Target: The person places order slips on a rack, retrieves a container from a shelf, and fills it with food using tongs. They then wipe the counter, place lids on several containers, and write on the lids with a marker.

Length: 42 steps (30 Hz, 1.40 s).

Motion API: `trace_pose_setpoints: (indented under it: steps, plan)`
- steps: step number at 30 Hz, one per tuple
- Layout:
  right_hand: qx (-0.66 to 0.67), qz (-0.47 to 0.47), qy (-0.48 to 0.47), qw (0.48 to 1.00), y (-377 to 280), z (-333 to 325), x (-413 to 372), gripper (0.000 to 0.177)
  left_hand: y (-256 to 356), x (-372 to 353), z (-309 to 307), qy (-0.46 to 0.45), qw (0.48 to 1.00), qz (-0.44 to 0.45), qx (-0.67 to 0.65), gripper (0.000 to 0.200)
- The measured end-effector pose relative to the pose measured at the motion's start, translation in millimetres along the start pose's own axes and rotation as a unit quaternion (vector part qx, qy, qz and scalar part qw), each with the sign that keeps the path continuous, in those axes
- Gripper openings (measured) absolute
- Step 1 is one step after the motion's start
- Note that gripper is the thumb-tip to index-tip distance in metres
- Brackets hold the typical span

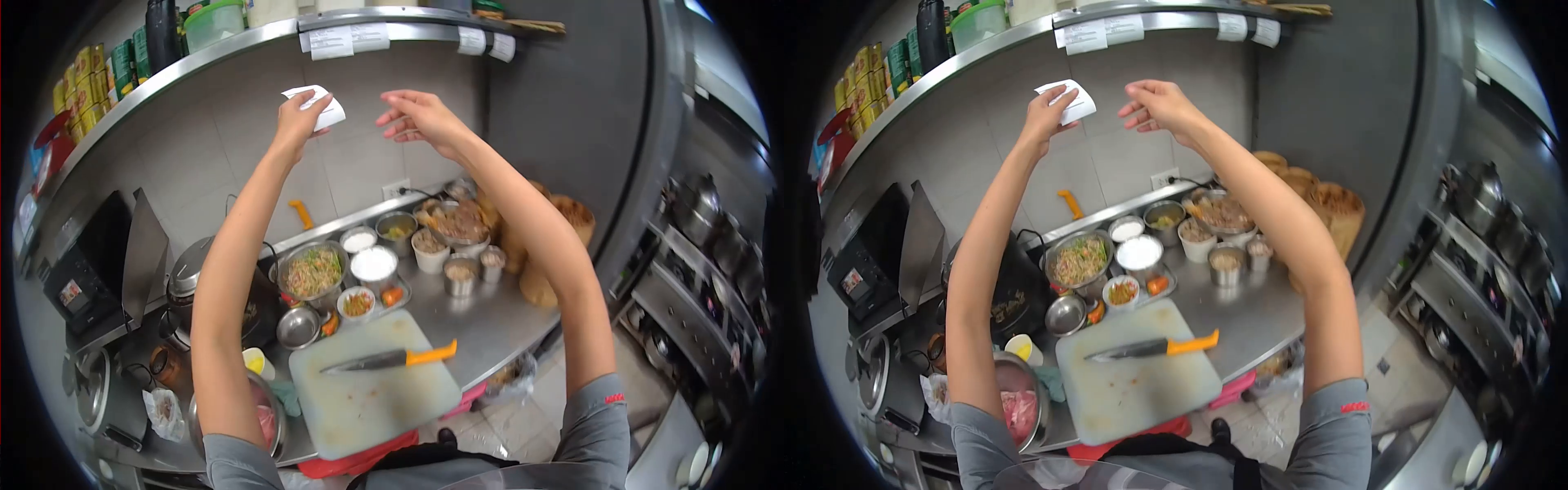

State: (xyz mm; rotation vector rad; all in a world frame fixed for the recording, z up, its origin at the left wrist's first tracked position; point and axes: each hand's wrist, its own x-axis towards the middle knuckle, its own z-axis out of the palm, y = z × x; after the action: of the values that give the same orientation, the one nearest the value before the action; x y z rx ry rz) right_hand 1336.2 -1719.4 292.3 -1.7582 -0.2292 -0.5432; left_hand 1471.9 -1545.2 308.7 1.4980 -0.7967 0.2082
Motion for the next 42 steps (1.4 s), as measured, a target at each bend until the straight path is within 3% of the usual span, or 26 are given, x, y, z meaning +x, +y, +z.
trace_pose_setpoints:
  steps: [3,8,9,12,15,19,25,29,31,32,33,35,36,37,41,42]
  plan:
    - [0.072,-0.026,0.012,0.997,8,-24,90,0.043,-5,68,15,0.076,0.997,-0.019,-0.018,0.069]
    - [0.197,-0.017,0.040,0.979,19,-41,193,0.040,0,126,35,0.148,0.985,-0.032,-0.087,0.056]
    - [0.236,-0.005,0.054,0.970,21,-42,205,0.029,-1,131,39,0.158,0.982,-0.031,-0.097,0.053]
    - [0.244,-0.064,0.023,0.967,39,-58,218,0.018,-19,155,46,0.171,0.979,0.031,-0.103,0.035]
    - [0.303,-0.082,0.070,0.947,55,-92,198,0.016,-25,143,73,0.175,0.976,0.076,-0.108,0.025]
    - [0.301,-0.087,0.070,0.947,56,-127,167,0.016,-35,145,115,0.189,0.980,0.067,-0.005,0.021]
    - [0.279,-0.066,0.158,0.945,37,-125,191,0.012,-20,166,152,0.201,0.977,0.052,-0.039,0.025]
    - [0.237,-0.053,0.196,0.950,33,-123,205,0.027,-24,203,141,0.195,0.981,0.005,0.003,0.030]
    - [0.237,-0.044,0.219,0.945,37,-119,193,0.050,6,163,125,0.109,0.972,0.010,0.206,0.031]
    - [0.299,-0.046,0.167,0.938,41,-118,191,0.062,18,143,117,0.064,0.950,0.014,0.306,0.032]
    - [0.360,-0.049,0.114,0.925,47,-116,191,0.075,19,135,108,0.049,0.922,0.052,0.380,0.020]
    - [0.443,-0.088,-0.021,0.892,60,-115,198,0.100,18,111,92,0.079,0.897,0.282,0.330,0.021]
    - [0.481,-0.092,-0.028,0.871,58,-113,197,0.098,19,102,89,0.090,0.866,0.392,0.297,0.024]
    - [0.518,-0.095,-0.034,0.850,58,-108,195,0.096,19,96,89,0.100,0.914,0.324,0.222,0.033]
    - [0.599,-0.133,-0.026,0.790,44,-92,169,0.075,-13,120,73,0.073,0.969,0.137,0.194,0.028]
    - [0.607,-0.147,-0.027,0.780,40,-91,164,0.070,-12,121,75,0.064,0.971,0.141,0.184,0.027]
